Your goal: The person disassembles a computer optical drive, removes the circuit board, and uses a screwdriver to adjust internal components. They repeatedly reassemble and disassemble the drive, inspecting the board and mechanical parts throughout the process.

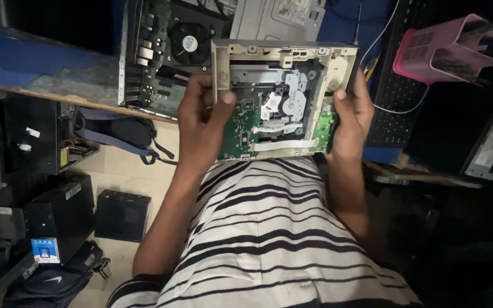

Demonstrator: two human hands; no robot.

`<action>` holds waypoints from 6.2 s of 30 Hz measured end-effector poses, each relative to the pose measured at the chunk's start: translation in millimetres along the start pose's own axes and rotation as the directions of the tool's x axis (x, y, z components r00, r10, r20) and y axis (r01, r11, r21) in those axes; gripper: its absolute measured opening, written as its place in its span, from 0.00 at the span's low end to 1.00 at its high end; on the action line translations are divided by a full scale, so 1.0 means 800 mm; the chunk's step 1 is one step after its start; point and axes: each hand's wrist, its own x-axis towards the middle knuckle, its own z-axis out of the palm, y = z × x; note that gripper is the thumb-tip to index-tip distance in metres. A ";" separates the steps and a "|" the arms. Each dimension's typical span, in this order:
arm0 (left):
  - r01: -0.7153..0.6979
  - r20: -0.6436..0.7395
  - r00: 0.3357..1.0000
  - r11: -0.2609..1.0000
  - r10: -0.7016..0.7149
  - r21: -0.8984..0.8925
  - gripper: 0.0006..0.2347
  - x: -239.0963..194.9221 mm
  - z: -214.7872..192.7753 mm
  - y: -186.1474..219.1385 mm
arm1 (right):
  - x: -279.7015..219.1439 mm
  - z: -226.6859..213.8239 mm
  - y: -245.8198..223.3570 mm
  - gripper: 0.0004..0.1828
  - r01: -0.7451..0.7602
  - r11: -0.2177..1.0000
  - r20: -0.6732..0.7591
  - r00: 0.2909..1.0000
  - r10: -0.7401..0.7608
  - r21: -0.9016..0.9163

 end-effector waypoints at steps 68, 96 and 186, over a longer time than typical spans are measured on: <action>0.233 0.121 0.970 0.945 -0.210 -0.228 0.27 0.005 -0.049 -0.137 | 0.001 -0.074 0.119 0.17 -0.023 0.842 0.032 0.998 0.048 -0.539; 0.166 0.163 0.980 0.930 -0.117 -0.329 0.26 0.010 -0.051 -0.209 | 0.114 -0.171 0.081 0.08 0.309 0.535 -0.002 0.865 -0.502 -0.786; 0.023 0.124 0.992 0.954 0.014 -0.298 0.21 0.019 -0.043 -0.208 | -0.023 -0.158 0.174 0.07 0.012 0.290 -0.054 0.975 -0.216 -0.957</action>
